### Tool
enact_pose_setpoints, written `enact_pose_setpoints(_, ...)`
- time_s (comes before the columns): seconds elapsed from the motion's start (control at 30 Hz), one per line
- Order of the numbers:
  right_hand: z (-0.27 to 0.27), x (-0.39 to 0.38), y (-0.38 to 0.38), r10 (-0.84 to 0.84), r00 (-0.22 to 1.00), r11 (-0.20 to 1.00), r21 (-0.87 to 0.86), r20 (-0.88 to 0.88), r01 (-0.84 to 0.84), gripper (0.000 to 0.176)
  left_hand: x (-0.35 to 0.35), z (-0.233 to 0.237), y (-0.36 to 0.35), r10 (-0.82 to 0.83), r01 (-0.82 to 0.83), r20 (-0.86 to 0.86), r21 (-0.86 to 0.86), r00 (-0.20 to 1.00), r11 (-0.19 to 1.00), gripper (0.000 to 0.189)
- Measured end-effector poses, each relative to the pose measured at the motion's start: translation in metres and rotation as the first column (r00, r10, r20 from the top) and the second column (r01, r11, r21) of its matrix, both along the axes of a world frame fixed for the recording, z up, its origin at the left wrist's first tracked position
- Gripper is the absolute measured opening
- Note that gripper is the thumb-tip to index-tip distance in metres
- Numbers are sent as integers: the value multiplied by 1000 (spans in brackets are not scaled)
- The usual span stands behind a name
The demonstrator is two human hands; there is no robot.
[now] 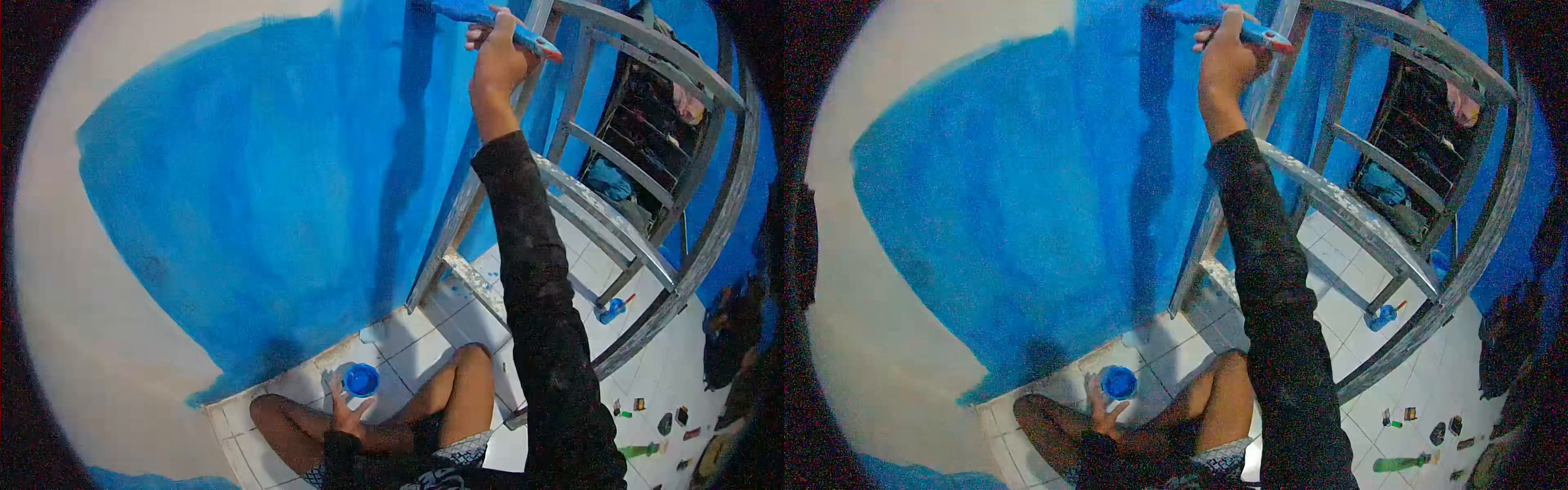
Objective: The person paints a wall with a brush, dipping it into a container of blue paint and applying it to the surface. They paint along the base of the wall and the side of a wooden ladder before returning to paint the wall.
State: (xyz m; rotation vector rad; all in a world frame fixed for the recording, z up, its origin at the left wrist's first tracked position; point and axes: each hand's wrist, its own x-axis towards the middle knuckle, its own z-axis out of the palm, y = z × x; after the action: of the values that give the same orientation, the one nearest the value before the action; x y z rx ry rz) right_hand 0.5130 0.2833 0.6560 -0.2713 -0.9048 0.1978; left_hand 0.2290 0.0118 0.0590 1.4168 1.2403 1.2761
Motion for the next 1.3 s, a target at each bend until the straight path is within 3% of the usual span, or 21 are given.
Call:
enact_pose_setpoints(0.07,-19,-4,-5,-88,995,988,-123,52,94,28,1,5,-2,22,-22,-3,-15,1000,1000,120)
enact_pose_setpoints(0.13,-75,-19,-6,-66,994,959,-269,88,87,28,-2,0,-1,-58,62,99,-38,993,997,119)
enact_pose_setpoints(0.17,-105,-28,-8,-9,1000,963,-270,16,13,27,0,1,-3,-55,60,103,-46,993,997,119)
enact_pose_setpoints(0.2,-136,-33,-15,45,997,963,-265,-60,-59,27,-1,5,-2,-58,57,-12,-22,998,998,120)
enact_pose_setpoints(0.23,-166,-36,-27,-24,999,936,-353,-37,10,27,-1,10,1,-54,55,-126,7,991,998,120)
enact_pose_setpoints(0.27,-195,-38,-37,-85,996,899,-431,-6,75,27,5,19,-3,-21,23,-61,27,998,999,120)
enact_pose_setpoints(0.33,-268,-38,-35,1,972,862,-492,-235,-120,23,2,13,-5,-39,39,-60,7,997,999,120)
enact_pose_setpoints(0.43,-356,-36,-62,-51,978,797,-598,-202,-82,19,3,25,-4,-52,50,-61,-33,997,998,120)
enact_pose_setpoints(0.53,-440,-7,-36,-4,950,719,-661,-312,-214,12,3,19,-9,-62,60,-24,-45,998,997,118)
enact_pose_setpoints(0.57,-451,4,-19,-303,953,582,-787,24,205,13,2,14,-9,-81,81,1,-22,997,997,118)
enact_pose_setpoints(0.6,-453,11,-8,-510,773,323,-749,376,578,14,2,16,-8,-77,77,0,-20,997,997,118)
enact_pose_setpoints(0.67,-337,-3,-42,-178,980,619,-763,94,186,16,0,20,-9,-88,89,17,-91,996,992,118)
enact_pose_setpoints(0.8,-172,-17,-49,-96,991,835,-535,89,129,21,1,11,-7,-13,13,6,-27,1000,1000,116)
enact_pose_setpoints(0.83,-139,-15,-46,-37,996,910,-410,81,67,19,-1,9,-7,-12,12,-12,-31,1000,999,118)
enact_pose_setpoints(1.0,4,-25,-28,-53,993,997,-45,108,58,22,0,6,-5,-18,14,-68,-69,998,997,116)
enact_pose_setpoints(1.17,22,-23,5,-46,998,998,44,-33,47,23,-5,-7,-7,-26,29,28,-98,999,995,114)
enact_pose_setpoints(1.23,-4,-23,7,43,999,999,28,-5,-43,24,-4,11,-7,-22,21,-16,-61,1000,998,113)
enact_pose_setpoints(1.3,-60,-26,3,62,998,985,-164,9,-60,29,0,14,-6,-10,10,-51,-13,999,1000,112)
